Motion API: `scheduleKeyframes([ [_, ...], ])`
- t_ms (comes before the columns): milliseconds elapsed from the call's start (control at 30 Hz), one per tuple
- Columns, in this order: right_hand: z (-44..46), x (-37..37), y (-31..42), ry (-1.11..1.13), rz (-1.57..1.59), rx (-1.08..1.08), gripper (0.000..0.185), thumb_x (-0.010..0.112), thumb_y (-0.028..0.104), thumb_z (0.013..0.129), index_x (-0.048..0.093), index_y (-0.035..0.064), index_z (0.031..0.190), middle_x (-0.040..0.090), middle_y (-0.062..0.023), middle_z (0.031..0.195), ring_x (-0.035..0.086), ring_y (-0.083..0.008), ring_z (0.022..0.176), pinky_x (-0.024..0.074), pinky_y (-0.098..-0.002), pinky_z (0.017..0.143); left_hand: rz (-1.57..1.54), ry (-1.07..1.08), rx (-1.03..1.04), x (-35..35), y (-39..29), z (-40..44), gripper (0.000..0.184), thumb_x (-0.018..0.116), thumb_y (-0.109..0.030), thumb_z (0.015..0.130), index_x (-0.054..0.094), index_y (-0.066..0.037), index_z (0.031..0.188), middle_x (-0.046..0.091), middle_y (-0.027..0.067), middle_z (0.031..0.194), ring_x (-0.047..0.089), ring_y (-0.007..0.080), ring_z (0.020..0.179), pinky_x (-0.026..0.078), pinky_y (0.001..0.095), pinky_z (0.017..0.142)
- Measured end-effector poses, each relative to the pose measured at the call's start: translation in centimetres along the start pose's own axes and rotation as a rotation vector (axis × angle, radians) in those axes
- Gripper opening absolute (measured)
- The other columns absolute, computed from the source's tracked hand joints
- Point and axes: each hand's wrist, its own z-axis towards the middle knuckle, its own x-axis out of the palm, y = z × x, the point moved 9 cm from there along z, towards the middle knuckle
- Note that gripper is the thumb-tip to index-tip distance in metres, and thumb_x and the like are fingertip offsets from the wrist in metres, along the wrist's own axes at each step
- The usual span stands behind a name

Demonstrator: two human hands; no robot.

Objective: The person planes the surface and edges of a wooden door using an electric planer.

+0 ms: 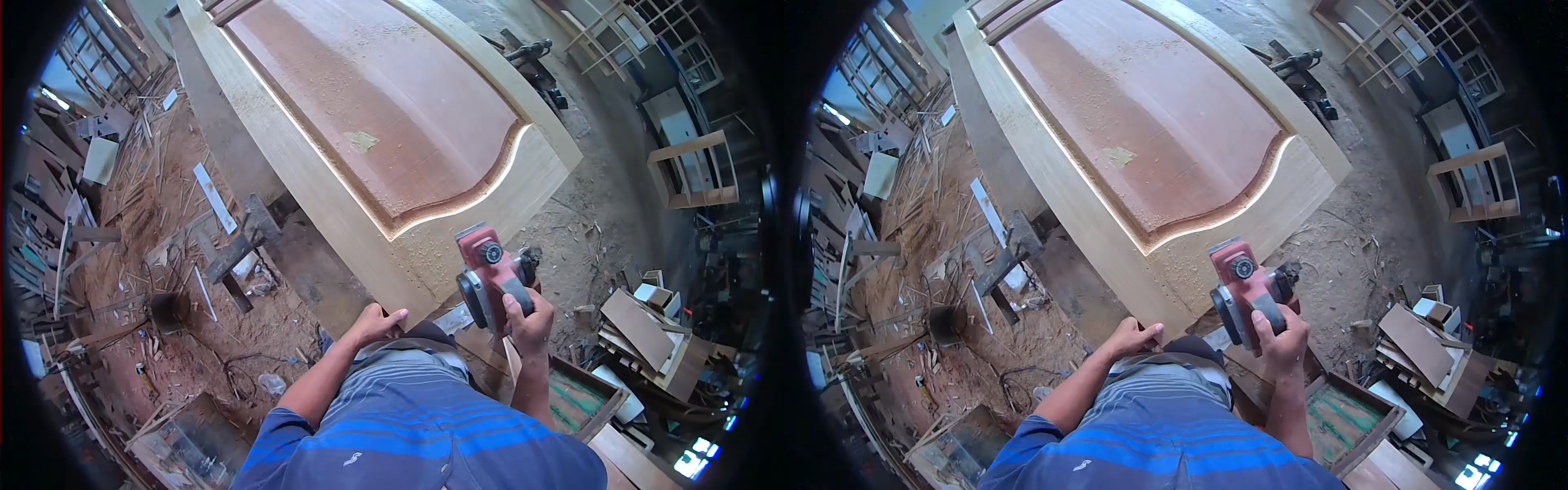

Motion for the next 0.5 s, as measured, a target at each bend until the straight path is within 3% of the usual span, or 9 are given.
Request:
scheduleKeyframes([
  [233,0.3,0.0,0.9,0.053,-0.002,-0.047,0.032,0.083,0.027,0.096,0.078,-0.0037,0.103,0.069,-0.0064,0.076,0.061,-0.0146,0.07,0.0532,-0.0376,0.067,-0.045,-0.053,0.026,-0.8,0.8,0.1,0.051,0.08,-0.048,0.104,0.08,0.003,0.11,0.078,0.0085,0.087,0.071,0.0158,0.073,0.059,0.0349,0.065],
  [500,-2.2,3.6,-0.9,0.182,0.004,0.011,0.033,0.082,0.027,0.095,0.078,-0.0051,0.103,0.067,-0.0073,0.072,0.062,-0.016,0.067,0.052,-0.0379,0.064,-0.116,-0.103,0.127,-1.3,1.2,-0.6,0.051,0.082,-0.046,0.102,0.075,0.003,0.118,0.08,0.013,0.105,0.076,0.0176,0.09,0.062,0.0359,0.071],
])
